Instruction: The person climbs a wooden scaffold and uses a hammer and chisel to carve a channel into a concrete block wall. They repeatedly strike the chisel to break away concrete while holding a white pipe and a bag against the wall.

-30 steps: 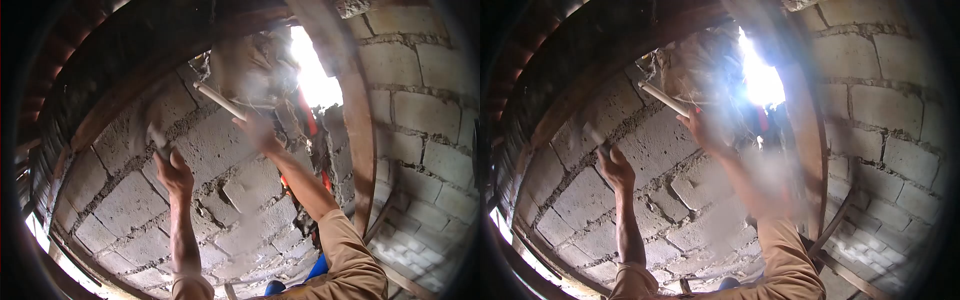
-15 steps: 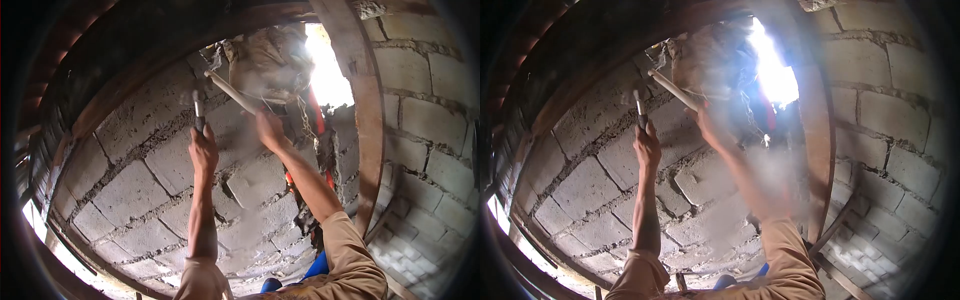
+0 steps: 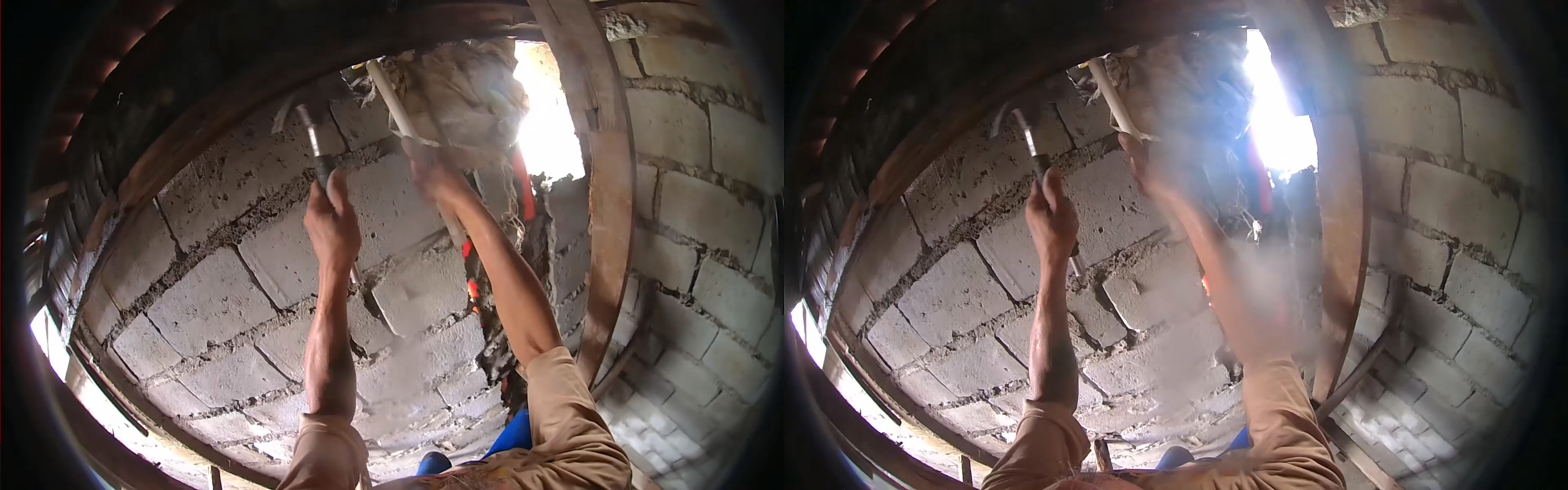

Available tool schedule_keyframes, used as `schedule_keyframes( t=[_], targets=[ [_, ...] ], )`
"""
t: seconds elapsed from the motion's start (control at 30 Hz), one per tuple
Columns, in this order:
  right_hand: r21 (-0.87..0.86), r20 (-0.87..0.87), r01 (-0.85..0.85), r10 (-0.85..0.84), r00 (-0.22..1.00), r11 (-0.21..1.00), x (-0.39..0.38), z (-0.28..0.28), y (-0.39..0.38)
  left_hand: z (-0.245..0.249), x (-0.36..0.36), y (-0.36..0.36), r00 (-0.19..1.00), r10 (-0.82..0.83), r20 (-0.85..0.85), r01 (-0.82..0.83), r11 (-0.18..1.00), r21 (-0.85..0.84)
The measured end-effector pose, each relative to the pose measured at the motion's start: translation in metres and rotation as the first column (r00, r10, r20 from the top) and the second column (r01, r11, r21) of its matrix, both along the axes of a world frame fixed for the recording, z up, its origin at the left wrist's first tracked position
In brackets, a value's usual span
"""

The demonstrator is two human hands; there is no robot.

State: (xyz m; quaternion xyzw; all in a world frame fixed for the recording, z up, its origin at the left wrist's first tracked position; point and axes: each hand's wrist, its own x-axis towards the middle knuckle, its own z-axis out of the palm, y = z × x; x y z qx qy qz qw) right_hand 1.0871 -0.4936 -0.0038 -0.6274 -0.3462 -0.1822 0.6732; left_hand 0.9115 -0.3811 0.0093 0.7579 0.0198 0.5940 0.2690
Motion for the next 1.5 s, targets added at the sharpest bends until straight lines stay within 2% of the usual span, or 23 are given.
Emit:
schedule_keyframes(
  t=[0.03, 0.07, 0.1, 0.17, 0.27, 0.33, 0.43, 0.47, 0.6, 0.63, 0.7, 0.77, 0.83, 0.9, 0.93, 0.97, 1.13, 1.23, 1.27, 1.33, 1.43, 1.47, 1.5],
  targets=[
    [0.041, 0.112, 0.085, -0.089, 0.990, 0.996, 0.001, 0.000, 0.002, -0.004, -0.007, -0.002, 0.997, -0.070, 0.019, 0.071, 0.996, -0.055],
    [0.048, 0.149, 0.134, -0.140, 0.979, 0.990, 0.001, -0.002, 0.000, -0.007, -0.011, 0.003, 0.990, -0.094, 0.101, 0.099, 0.994, -0.045],
    [0.057, 0.184, 0.185, -0.192, 0.964, 0.981, 0.001, -0.004, -0.002, -0.008, -0.017, 0.008, 0.991, -0.095, 0.094, 0.098, 0.995, -0.033],
    [-0.026, 0.120, 0.196, -0.192, 0.974, 0.980, -0.019, -0.008, -0.007, -0.008, -0.035, 0.019, 0.994, -0.078, 0.082, 0.080, 0.997, -0.015],
    [0.000, 0.210, 0.173, -0.170, 0.963, 0.985, -0.030, -0.019, -0.008, -0.007, -0.053, 0.026, 0.999, 0.020, 0.030, -0.021, 1.000, 0.020],
    [-0.030, 0.188, 0.181, -0.173, 0.967, 0.983, -0.037, -0.017, -0.011, -0.002, -0.060, 0.031, 0.994, 0.112, -0.011, -0.110, 0.990, 0.086],
    [-0.082, 0.138, 0.182, -0.170, 0.976, 0.980, -0.048, -0.011, -0.015, 0.011, -0.069, 0.026, 0.974, 0.213, 0.070, -0.224, 0.939, 0.260],
    [-0.101, 0.113, 0.184, -0.173, 0.979, 0.978, -0.051, -0.011, -0.018, 0.016, -0.076, 0.018, 0.976, 0.216, 0.035, -0.218, 0.945, 0.245],
    [-0.065, 0.270, 0.217, -0.192, 0.944, 0.974, -0.056, -0.009, -0.031, 0.042, -0.090, -0.010, 0.965, 0.077, 0.252, -0.180, 0.892, 0.415],
    [-0.036, 0.344, 0.247, -0.220, 0.913, 0.968, -0.054, -0.011, -0.034, 0.047, -0.089, -0.013, 0.959, 0.090, 0.268, -0.202, 0.882, 0.426],
    [-0.062, 0.341, 0.246, -0.212, 0.916, 0.967, -0.054, -0.010, -0.034, 0.057, -0.083, -0.020, 0.947, 0.117, 0.300, -0.248, 0.860, 0.446],
    [-0.164, 0.172, 0.184, -0.156, 0.973, 0.969, -0.058, -0.006, -0.037, 0.062, -0.069, -0.009, 0.963, 0.205, 0.178, -0.268, 0.817, 0.510],
    [-0.022, 0.323, 0.213, -0.195, 0.926, 0.977, -0.050, -0.010, -0.036, 0.073, -0.051, 0.011, 0.955, 0.287, 0.076, -0.272, 0.743, 0.611],
    [-0.051, 0.300, 0.191, -0.167, 0.939, 0.980, -0.046, -0.010, -0.039, 0.084, -0.038, 0.029, 0.929, 0.369, -0.013, -0.241, 0.633, 0.736],
    [-0.142, 0.197, 0.155, -0.126, 0.972, 0.978, -0.055, 0.000, -0.049, 0.090, -0.050, 0.010, 0.899, 0.431, -0.070, -0.267, 0.669, 0.693],
    [-0.222, 0.092, 0.110, -0.091, 0.992, 0.969, -0.058, 0.008, -0.055, 0.086, -0.053, 0.006, 0.924, 0.382, -0.024, -0.268, 0.691, 0.671],
    [-0.110, 0.315, 0.182, -0.139, 0.939, 0.977, -0.032, -0.005, -0.042, 0.075, -0.056, -0.016, 0.971, 0.141, 0.193, -0.224, 0.816, 0.532],
    [-0.117, 0.292, 0.152, -0.112, 0.950, 0.982, -0.048, -0.002, -0.049, 0.092, -0.044, -0.005, 0.916, 0.396, -0.065, -0.291, 0.767, 0.572],
    [-0.115, 0.269, 0.147, -0.111, 0.957, 0.982, -0.055, 0.004, -0.055, 0.097, -0.044, -0.007, 0.911, 0.408, -0.054, -0.295, 0.738, 0.607],
    [-0.083, 0.414, 0.211, -0.159, 0.896, 0.974, -0.041, -0.002, -0.054, 0.107, -0.047, -0.015, 0.904, 0.428, -0.023, -0.302, 0.674, 0.674],
    [-0.101, 0.440, 0.233, -0.166, 0.883, 0.967, -0.030, 0.003, -0.054, 0.091, -0.058, -0.040, 0.961, 0.192, 0.200, -0.275, 0.750, 0.601],
    [-0.095, 0.477, 0.245, -0.172, 0.862, 0.965, -0.027, 0.001, -0.054, 0.086, -0.056, -0.040, 0.964, 0.158, 0.216, -0.254, 0.794, 0.552],
    [-0.087, 0.513, 0.257, -0.178, 0.840, 0.963, -0.025, -0.001, -0.054, 0.082, -0.049, -0.029, 0.953, 0.270, 0.136, -0.298, 0.772, 0.561]
  ],
)
